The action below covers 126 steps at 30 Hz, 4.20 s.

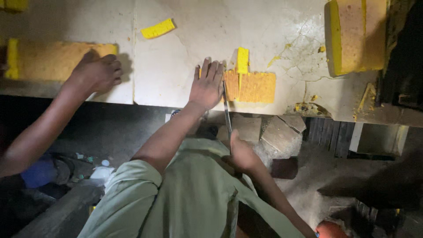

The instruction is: The person sits on the floor at a low table and cuts yellow foam blocks into thin slices using a long knife, holding each block steady with one hand while slicing. Sliced pieces accumulate on the table as the person works through successive blocks.

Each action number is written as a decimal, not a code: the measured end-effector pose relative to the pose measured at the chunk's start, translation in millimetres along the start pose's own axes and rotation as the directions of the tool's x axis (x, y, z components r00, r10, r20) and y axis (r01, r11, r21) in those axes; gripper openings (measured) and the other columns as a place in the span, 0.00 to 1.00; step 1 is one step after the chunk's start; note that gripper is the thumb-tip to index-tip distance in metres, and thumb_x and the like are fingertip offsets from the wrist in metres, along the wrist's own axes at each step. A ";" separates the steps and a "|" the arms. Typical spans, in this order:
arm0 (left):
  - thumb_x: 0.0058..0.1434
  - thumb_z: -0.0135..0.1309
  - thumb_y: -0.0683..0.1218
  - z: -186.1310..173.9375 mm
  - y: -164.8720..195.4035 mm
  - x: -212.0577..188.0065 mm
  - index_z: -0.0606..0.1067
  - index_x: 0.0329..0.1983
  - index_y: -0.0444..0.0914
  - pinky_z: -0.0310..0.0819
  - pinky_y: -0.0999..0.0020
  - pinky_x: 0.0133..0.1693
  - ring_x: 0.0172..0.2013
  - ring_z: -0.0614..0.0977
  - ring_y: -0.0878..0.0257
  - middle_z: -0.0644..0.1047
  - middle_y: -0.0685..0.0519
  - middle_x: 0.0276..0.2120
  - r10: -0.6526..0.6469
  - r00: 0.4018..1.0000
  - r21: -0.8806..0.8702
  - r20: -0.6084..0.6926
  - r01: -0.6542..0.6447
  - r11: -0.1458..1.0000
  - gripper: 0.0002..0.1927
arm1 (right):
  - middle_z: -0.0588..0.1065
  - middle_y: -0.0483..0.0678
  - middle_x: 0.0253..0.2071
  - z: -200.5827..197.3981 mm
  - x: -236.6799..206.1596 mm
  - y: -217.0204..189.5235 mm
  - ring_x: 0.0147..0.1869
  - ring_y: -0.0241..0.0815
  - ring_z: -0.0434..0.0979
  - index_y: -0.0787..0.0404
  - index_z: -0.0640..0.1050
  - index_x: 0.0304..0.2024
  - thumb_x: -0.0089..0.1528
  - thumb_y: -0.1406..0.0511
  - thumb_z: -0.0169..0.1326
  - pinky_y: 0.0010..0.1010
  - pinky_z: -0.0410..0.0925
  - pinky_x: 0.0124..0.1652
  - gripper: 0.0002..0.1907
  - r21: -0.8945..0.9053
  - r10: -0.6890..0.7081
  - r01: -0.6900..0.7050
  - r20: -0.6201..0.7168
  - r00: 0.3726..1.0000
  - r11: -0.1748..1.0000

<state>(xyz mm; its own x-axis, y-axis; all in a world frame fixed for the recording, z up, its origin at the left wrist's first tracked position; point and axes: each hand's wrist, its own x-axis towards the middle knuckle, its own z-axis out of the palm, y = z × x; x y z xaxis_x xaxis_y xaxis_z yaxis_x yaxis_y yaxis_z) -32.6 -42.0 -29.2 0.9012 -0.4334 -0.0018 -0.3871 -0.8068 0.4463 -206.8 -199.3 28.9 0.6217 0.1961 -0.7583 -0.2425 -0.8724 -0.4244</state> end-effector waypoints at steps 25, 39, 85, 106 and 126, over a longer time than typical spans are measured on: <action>0.66 0.46 0.50 1.0 -24.7 2.0 0.55 0.74 0.27 0.46 0.37 0.71 0.75 0.49 0.41 0.55 0.35 0.73 0.076 0.996 -0.099 -0.038 -0.079 0.992 0.37 | 0.76 0.69 0.39 7.8 27.4 -40.8 0.42 0.69 0.79 0.71 0.52 0.66 0.53 0.65 0.65 0.50 0.73 0.40 0.47 0.178 0.100 -0.046 -0.306 0.947 0.983; 0.66 0.47 0.45 -8.1 -35.4 -5.3 0.56 0.73 0.24 0.43 0.46 0.74 0.76 0.48 0.36 0.54 0.34 0.74 0.118 0.991 -0.221 -0.069 -0.131 0.966 0.35 | 0.77 0.69 0.37 -29.1 14.7 -74.8 0.41 0.69 0.79 0.73 0.50 0.64 0.53 0.65 0.65 0.49 0.73 0.39 0.48 0.083 -0.078 0.107 -0.293 0.953 0.991; 0.69 0.41 0.53 -10.1 -53.4 -13.1 0.46 0.80 0.39 0.34 0.39 0.72 0.76 0.45 0.41 0.48 0.33 0.76 -0.007 0.998 -0.079 0.066 0.012 0.997 0.38 | 0.76 0.72 0.39 40.7 18.3 -46.8 0.45 0.74 0.78 0.70 0.58 0.55 0.57 0.64 0.61 0.50 0.72 0.41 0.33 0.026 -0.164 0.178 -0.269 0.949 0.984; 0.70 0.38 0.53 -21.2 -67.6 -14.0 0.45 0.79 0.39 0.35 0.46 0.73 0.76 0.47 0.51 0.50 0.46 0.77 0.027 0.993 -0.045 0.117 -0.022 0.999 0.37 | 0.75 0.70 0.32 29.1 0.2 -79.2 0.37 0.71 0.77 0.73 0.55 0.55 0.54 0.58 0.68 0.51 0.72 0.37 0.43 0.110 -0.042 0.071 -0.246 0.968 0.991; 0.72 0.37 0.55 -29.8 -67.8 -23.8 0.51 0.78 0.40 0.36 0.41 0.72 0.77 0.47 0.48 0.51 0.44 0.77 -0.109 0.988 0.000 0.109 0.110 0.994 0.33 | 0.79 0.62 0.30 -33.8 84.8 -148.4 0.26 0.58 0.80 0.75 0.49 0.65 0.59 0.72 0.54 0.45 0.73 0.25 0.38 0.269 0.085 0.055 -0.481 0.873 0.961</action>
<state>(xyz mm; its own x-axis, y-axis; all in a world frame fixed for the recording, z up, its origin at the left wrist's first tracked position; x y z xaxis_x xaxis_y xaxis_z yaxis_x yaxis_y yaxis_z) -22.0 35.0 -32.7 0.9116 -0.3836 -0.1480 -0.2854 -0.8495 0.4437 -92.9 -68.4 44.3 0.8800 -0.1178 -0.4601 -0.3996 -0.7074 -0.5831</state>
